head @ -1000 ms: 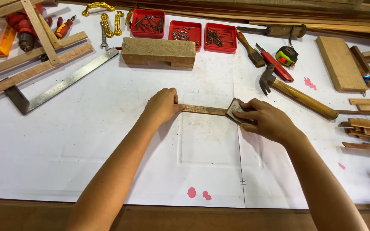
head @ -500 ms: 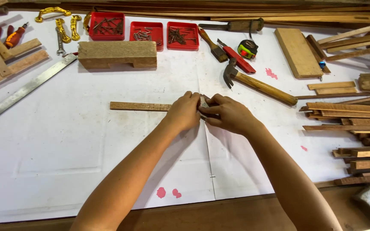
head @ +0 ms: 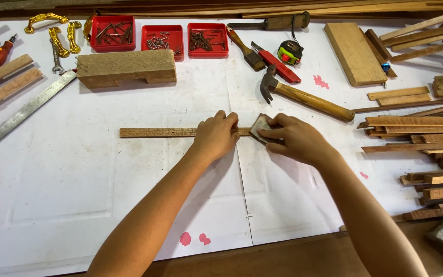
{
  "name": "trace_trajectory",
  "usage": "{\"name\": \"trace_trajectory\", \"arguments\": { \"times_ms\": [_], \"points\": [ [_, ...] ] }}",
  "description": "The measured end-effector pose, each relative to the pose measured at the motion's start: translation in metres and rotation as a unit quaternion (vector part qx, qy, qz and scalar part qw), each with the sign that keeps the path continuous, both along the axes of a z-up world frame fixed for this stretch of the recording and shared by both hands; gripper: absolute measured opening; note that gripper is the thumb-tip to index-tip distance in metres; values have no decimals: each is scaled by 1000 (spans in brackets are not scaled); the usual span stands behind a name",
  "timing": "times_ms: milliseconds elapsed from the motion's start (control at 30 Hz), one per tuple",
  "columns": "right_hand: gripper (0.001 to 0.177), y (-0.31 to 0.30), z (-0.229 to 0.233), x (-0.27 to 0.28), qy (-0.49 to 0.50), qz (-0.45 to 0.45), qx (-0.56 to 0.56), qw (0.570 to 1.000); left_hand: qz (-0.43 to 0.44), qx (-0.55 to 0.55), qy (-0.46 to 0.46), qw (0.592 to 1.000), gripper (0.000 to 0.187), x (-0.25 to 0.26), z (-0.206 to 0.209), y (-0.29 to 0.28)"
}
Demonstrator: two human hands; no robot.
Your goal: The recorder is seen assembling a wooden frame and then sanding a wooden strip.
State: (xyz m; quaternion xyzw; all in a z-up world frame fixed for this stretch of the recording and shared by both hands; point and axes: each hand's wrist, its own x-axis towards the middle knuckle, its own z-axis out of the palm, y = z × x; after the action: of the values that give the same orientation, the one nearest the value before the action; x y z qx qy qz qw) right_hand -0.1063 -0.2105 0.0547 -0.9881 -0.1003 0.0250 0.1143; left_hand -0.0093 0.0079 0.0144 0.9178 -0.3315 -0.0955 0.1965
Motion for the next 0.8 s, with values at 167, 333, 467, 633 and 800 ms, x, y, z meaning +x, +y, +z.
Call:
{"name": "trace_trajectory", "arguments": {
  "times_ms": [167,333,467,633,800],
  "points": [
    [39,36,3,10,2,-9,-29,1000,3,25,15,1000,30,1,7,1],
    [42,3,8,-4,24,-19,-33,999,0,42,43,998,31,5,9,-2],
    [42,-30,7,-20,21,-54,-50,997,1,57,62,996,29,5,9,-1],
    [42,-19,7,-15,31,-75,-84,993,1,42,64,997,27,8,11,-1],
    [41,36,-3,0,-38,-29,-30,998,3,23,53,998,29,7,13,1]
  ]
}}
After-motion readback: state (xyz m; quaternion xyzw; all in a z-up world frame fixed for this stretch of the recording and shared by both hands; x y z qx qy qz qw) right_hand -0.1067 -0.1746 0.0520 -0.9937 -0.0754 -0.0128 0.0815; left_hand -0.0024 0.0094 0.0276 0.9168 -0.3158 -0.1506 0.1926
